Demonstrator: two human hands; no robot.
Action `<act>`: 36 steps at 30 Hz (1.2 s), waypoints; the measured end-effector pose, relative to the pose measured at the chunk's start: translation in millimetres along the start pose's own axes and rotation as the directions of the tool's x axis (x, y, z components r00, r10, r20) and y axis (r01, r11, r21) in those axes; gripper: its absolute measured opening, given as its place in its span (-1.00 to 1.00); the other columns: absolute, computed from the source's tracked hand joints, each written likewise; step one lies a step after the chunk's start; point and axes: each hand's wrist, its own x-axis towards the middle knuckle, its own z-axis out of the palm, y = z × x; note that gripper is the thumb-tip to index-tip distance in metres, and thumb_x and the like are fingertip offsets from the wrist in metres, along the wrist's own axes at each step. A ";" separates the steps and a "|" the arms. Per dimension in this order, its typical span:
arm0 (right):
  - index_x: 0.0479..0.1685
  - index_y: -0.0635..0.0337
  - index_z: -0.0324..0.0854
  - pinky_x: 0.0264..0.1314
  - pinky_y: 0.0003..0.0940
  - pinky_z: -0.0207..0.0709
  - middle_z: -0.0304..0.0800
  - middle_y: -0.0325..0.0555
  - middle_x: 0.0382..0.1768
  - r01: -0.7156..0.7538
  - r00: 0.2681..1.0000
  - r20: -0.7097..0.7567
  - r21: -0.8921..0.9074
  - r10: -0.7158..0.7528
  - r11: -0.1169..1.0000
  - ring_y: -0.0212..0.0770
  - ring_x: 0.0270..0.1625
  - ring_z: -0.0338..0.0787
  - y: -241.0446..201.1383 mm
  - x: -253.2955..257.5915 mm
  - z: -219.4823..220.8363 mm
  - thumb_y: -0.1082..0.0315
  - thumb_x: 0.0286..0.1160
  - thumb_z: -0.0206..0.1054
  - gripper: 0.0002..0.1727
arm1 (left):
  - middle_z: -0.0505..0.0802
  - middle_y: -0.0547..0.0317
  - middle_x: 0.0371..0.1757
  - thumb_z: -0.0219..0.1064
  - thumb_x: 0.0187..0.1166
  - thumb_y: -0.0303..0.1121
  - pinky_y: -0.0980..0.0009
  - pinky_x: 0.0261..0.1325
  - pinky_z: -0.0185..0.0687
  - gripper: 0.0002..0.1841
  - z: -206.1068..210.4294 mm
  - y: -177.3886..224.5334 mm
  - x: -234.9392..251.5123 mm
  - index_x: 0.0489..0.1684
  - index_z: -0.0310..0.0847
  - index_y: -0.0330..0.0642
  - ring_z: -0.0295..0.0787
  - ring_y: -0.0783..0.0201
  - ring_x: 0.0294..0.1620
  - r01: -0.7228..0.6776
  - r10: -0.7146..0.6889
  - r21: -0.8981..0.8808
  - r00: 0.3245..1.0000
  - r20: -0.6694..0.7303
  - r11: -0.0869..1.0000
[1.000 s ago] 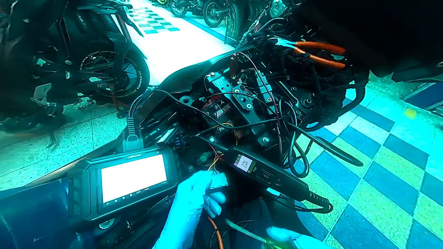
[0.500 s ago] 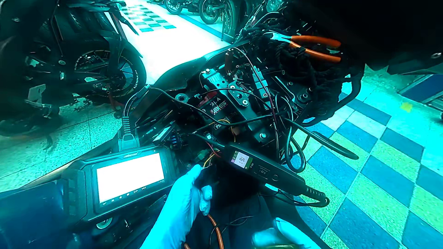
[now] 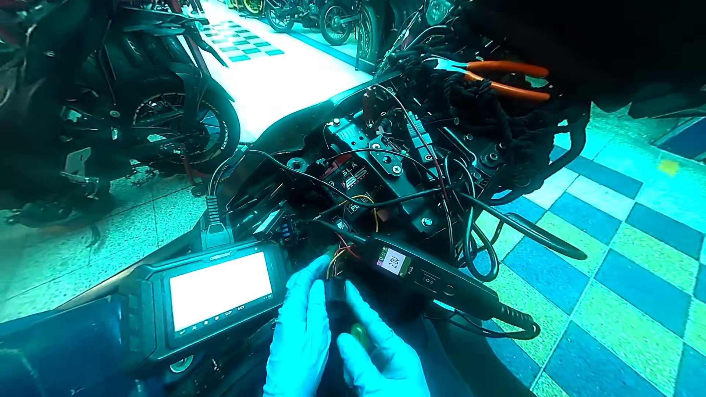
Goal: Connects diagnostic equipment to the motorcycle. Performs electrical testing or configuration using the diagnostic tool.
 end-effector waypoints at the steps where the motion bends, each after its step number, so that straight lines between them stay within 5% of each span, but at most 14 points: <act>1: 0.64 0.41 0.41 -0.28 -0.55 0.69 0.80 0.02 0.28 0.016 1.000 0.009 -0.062 -0.015 0.998 -0.56 -0.35 0.73 0.5 2.1 0.7 0.50 0.58 0.31 -0.41 | 0.84 0.08 0.24 -0.06 0.79 -0.43 0.51 0.33 0.70 -0.61 -0.1 0.0 0.0 0.38 0.62 -0.34 0.79 0.42 0.23 0.006 -0.006 -0.053 1.000 0.011 0.999; 5: 0.68 0.11 0.49 0.13 -0.09 0.72 0.89 -0.06 0.23 0.045 0.995 0.103 -0.443 0.001 0.896 -0.23 0.07 0.89 0.2 12.3 -2.8 0.25 0.66 0.26 -0.43 | 0.88 0.01 0.18 -0.26 0.92 -0.15 0.33 0.28 0.77 -0.44 -2.8 -6.7 -2.4 0.55 0.43 -0.42 0.86 0.23 0.17 0.223 -0.175 -0.325 0.970 0.171 0.919; 8: 0.67 0.00 0.52 -0.02 0.00 0.74 0.94 -0.10 0.13 0.113 0.990 0.137 -0.574 -0.041 0.811 -0.17 -0.05 0.92 -0.6 14.5 -1.2 0.22 0.64 0.26 -0.43 | 0.89 0.05 -0.01 -0.24 0.91 -0.21 0.36 0.05 0.79 -0.49 -4.1 -1.3 4.3 0.45 0.54 -0.33 0.86 0.23 -0.03 0.351 -0.299 -0.342 0.934 0.196 0.872; 10: 0.71 0.03 0.47 -0.04 -0.06 0.76 0.93 -0.15 0.15 0.113 0.990 0.128 -0.538 -0.052 0.835 -0.23 -0.06 0.92 -0.8 11.6 -3.9 0.19 0.68 0.27 -0.42 | 0.89 -0.02 -0.12 -0.28 0.92 -0.22 0.35 -0.10 0.80 -0.49 -3.4 7.1 11.4 0.21 0.62 -0.34 0.87 0.21 -0.14 0.465 -0.410 -0.452 0.885 0.219 0.761; 13: 0.54 0.32 0.49 -0.07 -0.34 0.85 0.90 -0.12 0.08 0.300 0.951 0.019 -0.282 -0.307 0.911 -0.37 -0.10 0.89 8.3 3.6 -9.5 0.22 0.69 0.35 -0.47 | 0.85 -0.01 -0.27 -0.35 0.93 -0.23 0.39 -0.37 0.79 -0.47 -2.9 19.2 18.9 0.10 0.60 -0.34 0.81 0.25 -0.42 0.554 -0.489 -0.580 0.825 0.285 0.597; 16: 0.42 0.05 0.52 0.09 -0.49 0.83 0.87 -0.30 0.12 0.473 0.862 -0.143 -0.115 -0.486 0.873 -0.43 0.03 0.88 5.7 -3.2 -14.5 0.43 0.64 0.36 -0.60 | 0.86 -0.09 -0.29 -0.48 0.92 -0.18 0.41 -0.52 0.73 -0.41 -7.8 14.9 21.1 0.18 0.51 -0.36 0.78 0.22 -0.56 0.580 -0.450 -0.615 0.811 0.374 0.534; 19: 0.37 -0.12 0.59 0.21 -0.46 0.81 0.85 -0.34 0.21 0.550 0.802 -0.196 -0.126 -0.564 0.826 -0.36 0.13 0.89 4.8 -1.7 -19.2 0.50 0.64 0.32 -0.60 | 0.84 -0.08 -0.30 -0.49 0.92 -0.17 0.42 -0.56 0.73 -0.40 -8.6 13.8 22.5 0.12 0.52 -0.35 0.77 0.22 -0.59 0.585 -0.448 -0.623 0.807 0.384 0.519; 23: 0.21 -0.02 0.64 0.22 -0.41 0.83 0.87 -0.21 0.19 0.594 0.768 -0.180 -0.163 -0.615 0.788 -0.29 0.17 0.90 11.1 5.9 -18.3 0.47 0.63 0.35 -0.73 | 0.82 -0.04 -0.32 -0.48 0.92 -0.19 0.43 -0.55 0.72 -0.41 -8.1 12.1 21.5 0.16 0.52 -0.35 0.74 0.25 -0.59 0.562 -0.422 -0.625 0.825 0.376 0.542; 36: 0.15 0.08 0.65 0.17 -0.40 0.85 0.88 -0.13 0.16 0.546 0.801 -0.259 -0.054 -0.540 0.836 -0.26 0.06 0.94 10.5 9.2 -10.0 0.50 0.57 0.40 -0.75 | 0.84 0.00 -0.33 -0.40 0.92 -0.24 0.43 -0.51 0.72 -0.47 -2.9 14.5 20.5 0.09 0.56 -0.35 0.75 0.27 -0.57 0.558 -0.454 -0.567 0.828 0.330 0.606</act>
